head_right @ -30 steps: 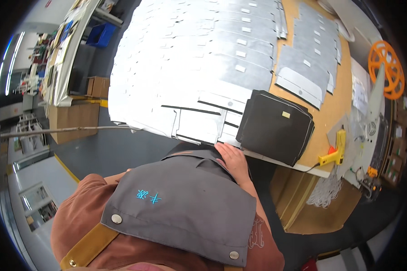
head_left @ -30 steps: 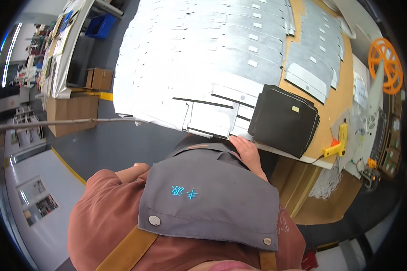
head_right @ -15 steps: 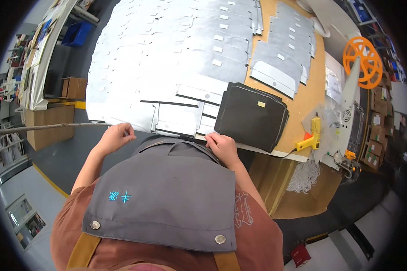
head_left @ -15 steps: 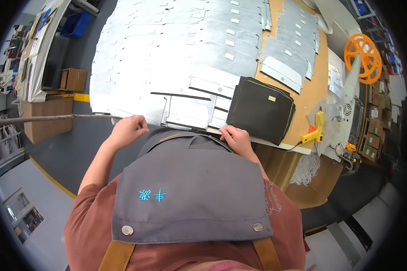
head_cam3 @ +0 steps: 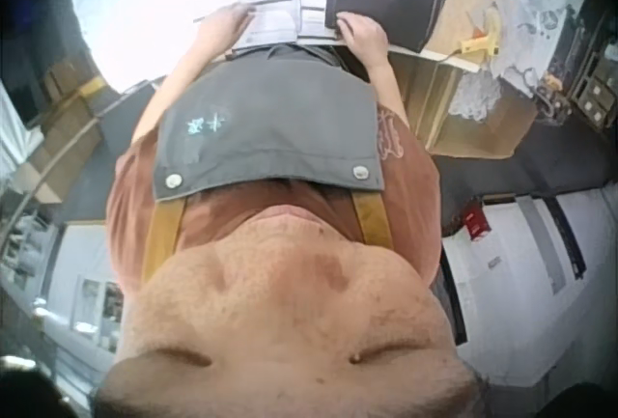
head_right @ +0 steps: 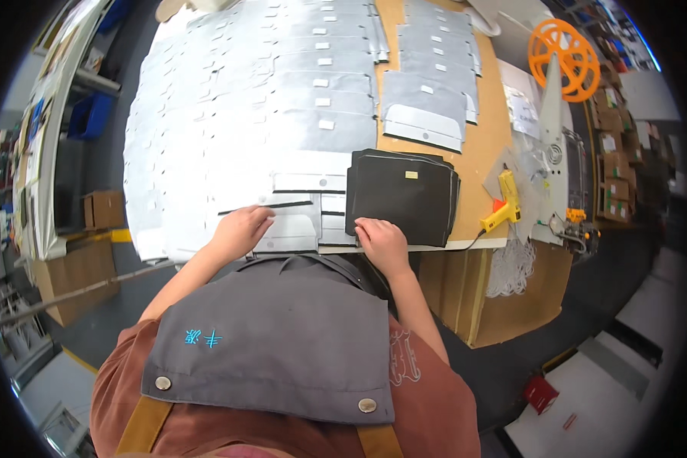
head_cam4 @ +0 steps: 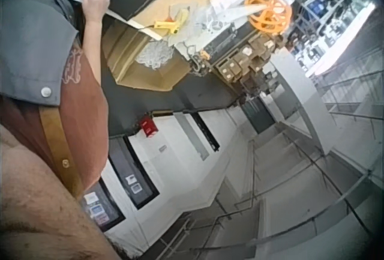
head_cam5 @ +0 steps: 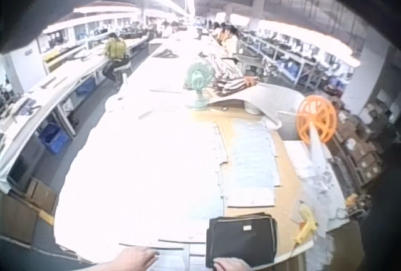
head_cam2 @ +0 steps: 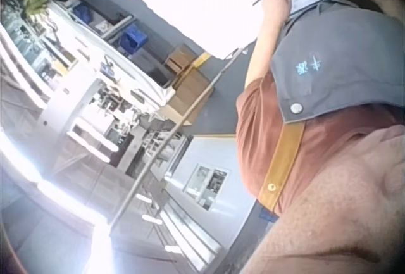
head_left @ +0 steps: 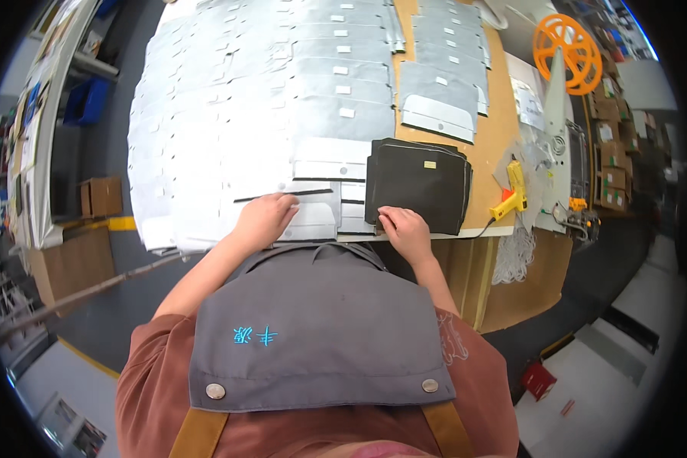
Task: The person assembles components by picking up light gray fabric pieces and black rectangular pads from a table. They use a yellow hot glue gun to apply adhesive to the fabric pieces and then attach the black pads. The person repeats this process, stacking the finished units on the table.
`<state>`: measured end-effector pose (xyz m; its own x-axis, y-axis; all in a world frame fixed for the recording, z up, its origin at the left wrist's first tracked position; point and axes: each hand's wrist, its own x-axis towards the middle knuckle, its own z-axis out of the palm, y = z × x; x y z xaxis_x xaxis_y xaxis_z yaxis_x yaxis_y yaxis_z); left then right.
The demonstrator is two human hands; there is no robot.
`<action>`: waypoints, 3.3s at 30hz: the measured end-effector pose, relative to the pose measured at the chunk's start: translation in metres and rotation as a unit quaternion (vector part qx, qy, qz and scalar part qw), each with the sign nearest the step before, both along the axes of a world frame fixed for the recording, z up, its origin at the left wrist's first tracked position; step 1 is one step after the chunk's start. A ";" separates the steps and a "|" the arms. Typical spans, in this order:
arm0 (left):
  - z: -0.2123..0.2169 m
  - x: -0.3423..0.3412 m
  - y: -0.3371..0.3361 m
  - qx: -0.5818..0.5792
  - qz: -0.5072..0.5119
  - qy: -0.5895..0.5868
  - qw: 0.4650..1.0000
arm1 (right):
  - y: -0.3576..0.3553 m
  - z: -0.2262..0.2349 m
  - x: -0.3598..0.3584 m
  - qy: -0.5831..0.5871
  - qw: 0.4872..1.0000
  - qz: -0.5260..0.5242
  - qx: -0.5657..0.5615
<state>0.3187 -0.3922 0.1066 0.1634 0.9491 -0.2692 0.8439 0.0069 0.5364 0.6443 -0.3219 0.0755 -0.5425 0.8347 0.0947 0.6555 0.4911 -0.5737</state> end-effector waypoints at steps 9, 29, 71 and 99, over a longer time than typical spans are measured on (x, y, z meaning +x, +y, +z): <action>-0.090 0.033 0.167 0.235 -0.058 0.063 0.968 | 0.005 -0.010 -0.025 -0.002 0.995 -0.096 -0.023; -0.098 0.039 0.231 0.207 -0.001 0.097 0.973 | 0.120 -0.053 -0.021 0.132 0.984 0.079 -0.095; -0.067 -0.017 0.254 0.092 0.020 0.017 0.995 | 0.277 -0.077 -0.096 -0.054 0.986 0.107 -0.119; -0.060 -0.049 0.297 0.011 0.027 0.061 0.998 | 0.311 -0.087 -0.100 -0.071 0.996 0.062 0.005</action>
